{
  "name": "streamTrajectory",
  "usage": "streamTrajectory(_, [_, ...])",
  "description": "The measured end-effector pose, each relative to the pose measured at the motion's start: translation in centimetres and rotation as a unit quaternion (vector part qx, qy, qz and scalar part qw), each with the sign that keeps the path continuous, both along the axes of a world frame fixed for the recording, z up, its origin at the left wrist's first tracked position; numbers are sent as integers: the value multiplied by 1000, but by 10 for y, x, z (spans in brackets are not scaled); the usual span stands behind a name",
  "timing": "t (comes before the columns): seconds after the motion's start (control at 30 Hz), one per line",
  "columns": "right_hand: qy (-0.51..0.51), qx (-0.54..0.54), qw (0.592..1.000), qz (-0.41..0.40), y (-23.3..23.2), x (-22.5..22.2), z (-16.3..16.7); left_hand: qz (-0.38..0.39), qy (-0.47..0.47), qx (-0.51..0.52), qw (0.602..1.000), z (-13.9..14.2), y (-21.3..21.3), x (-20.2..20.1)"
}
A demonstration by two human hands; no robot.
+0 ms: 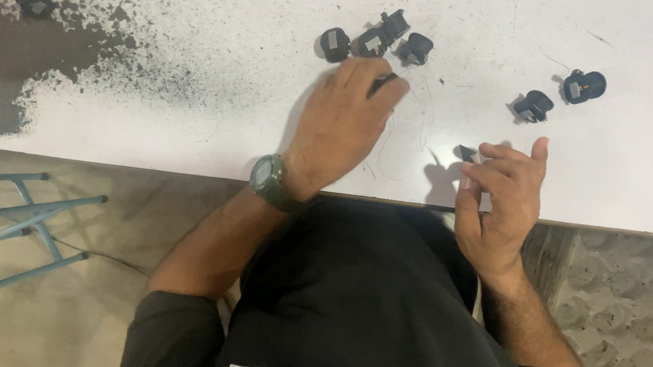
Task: The person sits at a white workbench assembling black plastic plug housings, fitting internal parts into each housing and tightening them with a small screwdriver, then placing finished units aside and reaching for the next housing from the pile.
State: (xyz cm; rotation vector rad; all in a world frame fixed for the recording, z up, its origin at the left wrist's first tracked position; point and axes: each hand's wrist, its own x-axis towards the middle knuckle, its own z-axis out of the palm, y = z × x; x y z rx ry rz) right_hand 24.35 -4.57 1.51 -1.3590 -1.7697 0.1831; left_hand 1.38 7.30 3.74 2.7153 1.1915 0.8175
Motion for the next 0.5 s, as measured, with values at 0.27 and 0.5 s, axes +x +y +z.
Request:
streamTrajectory(0.27, [-78,-62,995,18,8,-19,16,-99,-50,-99,989,15,-34,-11])
streamTrajectory(0.5, [-118,-115,985,43,14,-30,24,-133,-92,-146,976,20,-58,-15])
